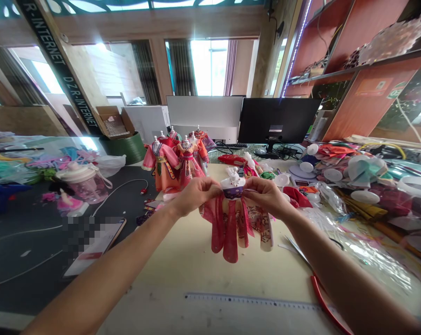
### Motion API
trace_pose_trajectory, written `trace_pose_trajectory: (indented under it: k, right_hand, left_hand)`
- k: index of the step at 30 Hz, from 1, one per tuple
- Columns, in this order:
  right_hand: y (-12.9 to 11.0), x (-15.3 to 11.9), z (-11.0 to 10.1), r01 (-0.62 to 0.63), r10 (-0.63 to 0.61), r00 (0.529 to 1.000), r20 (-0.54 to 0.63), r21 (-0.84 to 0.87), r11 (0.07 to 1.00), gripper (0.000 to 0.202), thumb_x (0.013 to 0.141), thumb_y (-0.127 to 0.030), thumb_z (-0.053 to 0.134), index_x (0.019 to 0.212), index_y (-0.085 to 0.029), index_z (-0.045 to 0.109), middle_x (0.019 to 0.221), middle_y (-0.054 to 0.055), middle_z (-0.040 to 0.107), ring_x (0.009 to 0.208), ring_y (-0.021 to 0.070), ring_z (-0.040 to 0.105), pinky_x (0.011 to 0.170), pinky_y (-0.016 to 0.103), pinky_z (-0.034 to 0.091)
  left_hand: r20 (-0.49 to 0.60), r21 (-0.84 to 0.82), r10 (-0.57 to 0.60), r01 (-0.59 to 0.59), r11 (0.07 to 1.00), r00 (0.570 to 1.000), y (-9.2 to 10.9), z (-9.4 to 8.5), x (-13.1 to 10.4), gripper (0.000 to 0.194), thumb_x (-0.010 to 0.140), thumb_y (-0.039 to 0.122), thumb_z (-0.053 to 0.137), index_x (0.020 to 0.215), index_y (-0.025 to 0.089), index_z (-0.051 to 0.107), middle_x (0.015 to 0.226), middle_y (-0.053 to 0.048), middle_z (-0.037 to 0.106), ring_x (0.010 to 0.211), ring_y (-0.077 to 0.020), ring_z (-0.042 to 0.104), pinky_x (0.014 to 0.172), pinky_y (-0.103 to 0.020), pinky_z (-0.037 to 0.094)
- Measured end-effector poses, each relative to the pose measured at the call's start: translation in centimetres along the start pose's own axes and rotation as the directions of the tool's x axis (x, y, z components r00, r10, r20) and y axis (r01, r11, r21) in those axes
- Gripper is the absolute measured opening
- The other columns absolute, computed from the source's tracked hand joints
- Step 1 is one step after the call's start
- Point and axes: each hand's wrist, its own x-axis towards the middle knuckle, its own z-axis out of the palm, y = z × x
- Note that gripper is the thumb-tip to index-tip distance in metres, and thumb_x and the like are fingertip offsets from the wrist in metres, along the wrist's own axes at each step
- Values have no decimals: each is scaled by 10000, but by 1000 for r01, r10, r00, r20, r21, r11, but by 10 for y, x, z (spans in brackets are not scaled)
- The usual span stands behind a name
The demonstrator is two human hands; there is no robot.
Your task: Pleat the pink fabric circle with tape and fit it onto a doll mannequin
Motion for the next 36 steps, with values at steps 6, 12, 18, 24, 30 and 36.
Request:
trace_pose_trajectory:
  k: [6,12,18,24,30,36]
  right_hand:
    - [1,-2,1,8,-8,1000,-22,5,1000,250,758,-424,656,776,-179,610,754,9,597,674,121,552,591,243,454]
    - [-1,-3,2,12,-12,999,-31,16,1000,246,775,-428,638,791,-185,608,776,14,616,686,130,567,610,255,469]
    - [1,1,4,16,-16,1000,-7,9,1000,248,764,-435,647,804,-190,633,819,21,638,740,152,592,663,273,484]
    - [-3,1,8,41,-41,998,55,-1,999,206,771,-400,635,787,-194,635,807,23,629,799,179,599,735,306,489]
    - [-7,0,16,37,-47,991,122,82,996,202,777,-360,630,889,-195,659,898,34,634,821,170,592,725,296,482]
    - [-2,-1,21,-79,43,980,194,179,981,301,749,-426,661,923,-180,650,807,21,631,722,145,583,658,284,480]
  left_hand:
    - [26,-27,17,-16,1000,1000,-1,-2,3,331,759,456,673,776,133,603,546,53,494,443,-42,410,399,-163,286]
    - [47,-15,25,-24,1000,999,-1,-3,2,359,755,477,667,803,126,605,559,48,485,461,-48,402,412,-170,282]
    - [115,41,24,-29,999,993,1,-7,11,394,707,498,698,771,121,603,568,37,494,483,-69,451,437,-185,344]
    - [211,41,81,-92,995,974,10,-3,19,389,670,473,732,832,126,664,813,-61,652,852,-192,620,717,-269,500]
    - [192,110,185,-208,972,964,7,2,20,278,738,379,693,924,172,701,1304,-114,513,1281,-257,399,997,-354,393]
    - [180,112,198,-220,969,964,1,3,23,344,726,394,703,1011,203,690,1281,-94,548,1229,-253,460,900,-290,449]
